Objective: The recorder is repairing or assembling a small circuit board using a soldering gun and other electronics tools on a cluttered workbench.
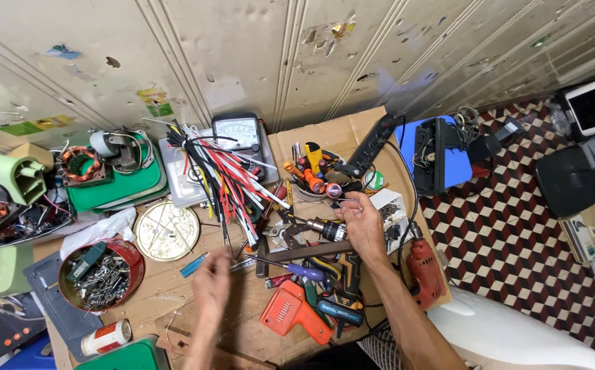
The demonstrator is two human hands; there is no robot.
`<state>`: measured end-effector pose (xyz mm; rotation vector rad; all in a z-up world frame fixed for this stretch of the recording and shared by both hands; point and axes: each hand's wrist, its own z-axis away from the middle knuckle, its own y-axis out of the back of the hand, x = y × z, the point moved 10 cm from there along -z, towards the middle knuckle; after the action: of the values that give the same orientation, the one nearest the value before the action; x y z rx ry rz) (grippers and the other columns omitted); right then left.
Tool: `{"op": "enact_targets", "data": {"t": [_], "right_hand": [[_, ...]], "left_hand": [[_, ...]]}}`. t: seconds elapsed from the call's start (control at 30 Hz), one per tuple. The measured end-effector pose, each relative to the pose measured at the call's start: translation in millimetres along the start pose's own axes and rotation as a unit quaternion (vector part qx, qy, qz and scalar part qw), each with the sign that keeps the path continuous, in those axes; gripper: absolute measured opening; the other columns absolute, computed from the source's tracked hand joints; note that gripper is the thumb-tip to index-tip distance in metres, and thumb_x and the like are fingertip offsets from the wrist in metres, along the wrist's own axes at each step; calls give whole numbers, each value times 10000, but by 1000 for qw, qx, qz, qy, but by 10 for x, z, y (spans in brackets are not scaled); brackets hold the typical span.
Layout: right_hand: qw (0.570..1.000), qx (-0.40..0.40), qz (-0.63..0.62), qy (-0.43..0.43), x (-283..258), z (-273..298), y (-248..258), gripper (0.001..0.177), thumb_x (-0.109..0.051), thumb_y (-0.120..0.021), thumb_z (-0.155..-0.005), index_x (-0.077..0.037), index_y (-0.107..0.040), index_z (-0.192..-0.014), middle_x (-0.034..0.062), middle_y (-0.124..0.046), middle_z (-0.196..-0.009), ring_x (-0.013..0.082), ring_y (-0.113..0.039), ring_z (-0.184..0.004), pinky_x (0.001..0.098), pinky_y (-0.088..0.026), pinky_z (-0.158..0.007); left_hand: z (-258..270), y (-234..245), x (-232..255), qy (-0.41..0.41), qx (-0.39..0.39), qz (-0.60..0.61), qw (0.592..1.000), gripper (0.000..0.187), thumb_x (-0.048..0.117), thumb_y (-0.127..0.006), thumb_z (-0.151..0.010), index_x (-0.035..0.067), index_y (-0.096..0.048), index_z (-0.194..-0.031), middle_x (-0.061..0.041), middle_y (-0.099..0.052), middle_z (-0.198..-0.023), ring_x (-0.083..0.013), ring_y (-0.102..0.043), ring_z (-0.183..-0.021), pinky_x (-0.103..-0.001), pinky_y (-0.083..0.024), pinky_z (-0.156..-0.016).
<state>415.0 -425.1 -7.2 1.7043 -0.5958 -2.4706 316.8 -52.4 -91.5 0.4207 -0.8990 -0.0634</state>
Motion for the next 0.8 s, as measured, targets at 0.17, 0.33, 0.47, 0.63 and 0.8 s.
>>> {"op": "enact_targets", "data": {"t": [0.17, 0.33, 0.47, 0.63, 0.8], "right_hand": [[998, 18, 56, 37, -181, 21, 12, 297, -108, -491, -1032, 26, -541, -1292, 160, -723, -969, 217, -759, -923, 317, -619, -786], [978, 49, 178, 96, -248, -26, -36, 213, -92, -452, -1053, 38, -578, -1164, 146, -706, -782, 207, -735, -681, 306, -607, -459], [949, 38, 296, 106, -144, -106, -158, 164, -74, -472, -1060, 43, -582, -1094, 146, -664, -609, 211, -637, -447, 324, -439, -281], [947, 60, 285, 133, -243, -174, -141, 167, -57, -516, -1026, 73, -619, -1033, 142, -634, -556, 210, -637, -420, 309, -447, -268], [932, 47, 329, 147, -613, -255, -103, 154, -51, -623, -930, 52, -736, -926, 212, -661, -564, 259, -641, -438, 349, -499, -377]], "left_hand": [[452, -814, 55, 6, -93, 18, 995, 266, 254, -562, -1007, 185, -740, -1191, -91, -788, -1121, -175, -728, -874, -341, -611, -722], [595, -1351, 546, 21, -175, 32, 984, 251, 219, -604, -987, 175, -712, -1210, -33, -744, -956, -102, -650, -660, -245, -583, -543], [551, -1493, 1025, -69, -191, 10, 979, 248, 223, -597, -991, 96, -712, -1171, -3, -661, -750, -93, -571, -580, -259, -452, -498], [336, -1605, 1063, -96, -176, 1, 980, 264, 236, -588, -992, 49, -715, -1129, 18, -662, -738, -70, -587, -606, -248, -484, -544], [26, -1704, 1028, -106, -129, 30, 986, 355, 267, -634, -961, 5, -691, -1193, -24, -624, -745, -111, -596, -678, -267, -500, -620]]}}
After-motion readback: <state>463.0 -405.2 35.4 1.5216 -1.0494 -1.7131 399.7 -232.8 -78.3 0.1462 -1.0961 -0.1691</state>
